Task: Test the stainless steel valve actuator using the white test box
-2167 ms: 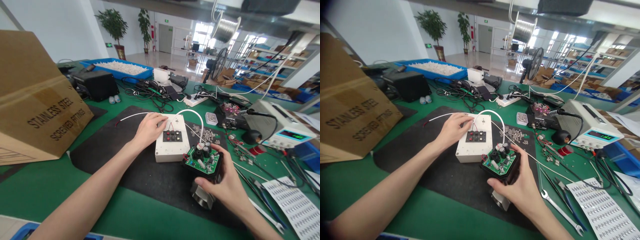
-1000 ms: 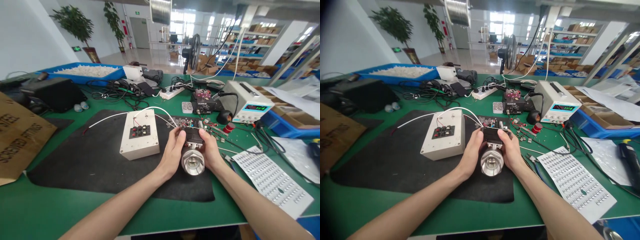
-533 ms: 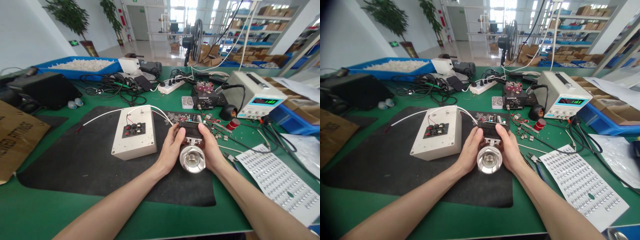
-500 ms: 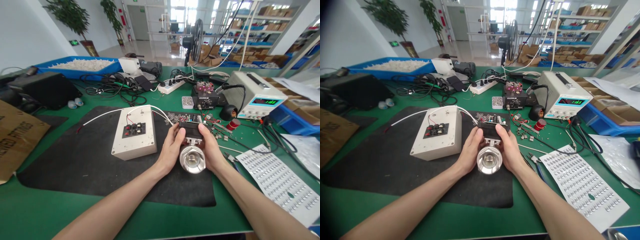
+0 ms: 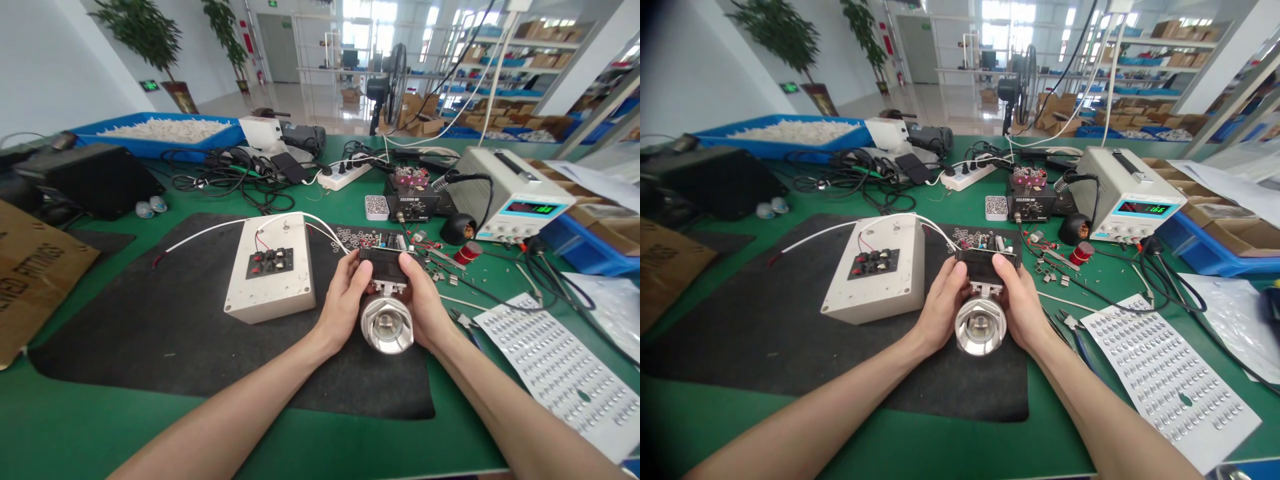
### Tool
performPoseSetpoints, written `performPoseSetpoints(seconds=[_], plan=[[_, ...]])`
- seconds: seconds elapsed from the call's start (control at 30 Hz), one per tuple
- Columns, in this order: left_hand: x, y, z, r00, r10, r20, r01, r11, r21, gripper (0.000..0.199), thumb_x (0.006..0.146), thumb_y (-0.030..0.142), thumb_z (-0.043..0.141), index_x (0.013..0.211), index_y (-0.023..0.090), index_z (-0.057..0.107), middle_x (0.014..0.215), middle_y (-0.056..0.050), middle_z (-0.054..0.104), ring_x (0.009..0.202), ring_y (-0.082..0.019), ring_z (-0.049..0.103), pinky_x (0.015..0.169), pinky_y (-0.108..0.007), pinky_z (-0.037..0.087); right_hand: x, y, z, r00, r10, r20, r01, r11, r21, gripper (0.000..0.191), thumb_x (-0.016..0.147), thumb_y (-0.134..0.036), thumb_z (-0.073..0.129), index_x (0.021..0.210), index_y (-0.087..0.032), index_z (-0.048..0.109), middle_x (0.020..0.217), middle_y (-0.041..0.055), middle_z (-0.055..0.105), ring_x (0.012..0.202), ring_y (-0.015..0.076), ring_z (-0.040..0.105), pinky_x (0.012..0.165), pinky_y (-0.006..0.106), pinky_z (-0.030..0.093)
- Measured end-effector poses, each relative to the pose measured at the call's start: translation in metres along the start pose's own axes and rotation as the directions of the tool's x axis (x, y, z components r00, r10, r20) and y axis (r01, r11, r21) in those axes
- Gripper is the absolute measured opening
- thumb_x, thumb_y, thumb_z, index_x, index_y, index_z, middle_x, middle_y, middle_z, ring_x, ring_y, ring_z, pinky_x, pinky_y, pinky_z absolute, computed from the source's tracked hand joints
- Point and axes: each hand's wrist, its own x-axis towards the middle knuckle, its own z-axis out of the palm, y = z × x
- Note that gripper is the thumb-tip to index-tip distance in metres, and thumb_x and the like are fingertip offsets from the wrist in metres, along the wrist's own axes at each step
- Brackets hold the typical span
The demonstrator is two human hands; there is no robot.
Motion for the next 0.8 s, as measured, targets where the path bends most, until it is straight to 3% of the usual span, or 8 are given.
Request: performPoseSetpoints(seconds=[0.17, 0.37, 0.53, 0.8], plan=[[0.0000, -0.0002, -0.0004, 1.000, 0.000, 0.008, 0.000, 1.000, -0.003, 0.059, 0.099, 0.059, 0.070, 0.146, 0.027, 0.055, 0.132, -0.007, 0.070, 0.099, -0.020, 0.071, 0.092, -0.035, 0.056, 0.0004, 0.0010, -0.0016, 1.000, -0.006, 0.011, 0.006, 1.000, 0.009, 0.058, 0.093, -0.057, 0.078, 0.139, -0.022, 0.068, 0.106, 0.0069, 0.080, 0.101, 0.0305, 0.077, 0.093, 0.044, 0.065], [0.0000, 0.0025, -0.0001, 1.000, 0.008, -0.027, -0.008, 1.000, -0.011, 0.062, 0.094, 0.062, 0.075, 0.142, 0.026, 0.059, 0.136, -0.009, 0.069, 0.109, -0.026, 0.071, 0.095, -0.038, 0.058, 0.0002, -0.0003, -0.0011, 1.000, -0.009, 0.024, 0.009, 1.000, -0.022, 0.060, 0.093, -0.059, 0.077, 0.139, -0.021, 0.068, 0.104, 0.0073, 0.080, 0.098, 0.0304, 0.078, 0.094, 0.044, 0.064], [0.0007, 0.0000, -0.0006, 1.000, 0.001, 0.004, -0.001, 1.000, 0.005, 0.061, 0.099, 0.059, 0.070, 0.148, 0.026, 0.053, 0.137, -0.008, 0.068, 0.103, -0.023, 0.071, 0.094, -0.037, 0.057, 0.0001, -0.0020, 0.0002, 1.000, 0.002, 0.022, -0.002, 1.000, -0.010, 0.061, 0.092, -0.058, 0.079, 0.138, -0.021, 0.068, 0.102, 0.0071, 0.080, 0.098, 0.0303, 0.078, 0.094, 0.043, 0.064], [0.0021, -0.0026, -0.0001, 1.000, 0.006, 0.009, -0.006, 1.000, -0.029, 0.058, 0.099, 0.059, 0.071, 0.143, 0.024, 0.055, 0.144, -0.010, 0.065, 0.125, -0.027, 0.067, 0.096, -0.035, 0.056, 0.0003, -0.0008, -0.0008, 1.000, -0.001, 0.026, 0.002, 1.000, -0.027, 0.061, 0.093, -0.060, 0.077, 0.138, -0.022, 0.068, 0.103, 0.0067, 0.080, 0.099, 0.0303, 0.078, 0.093, 0.043, 0.064]])
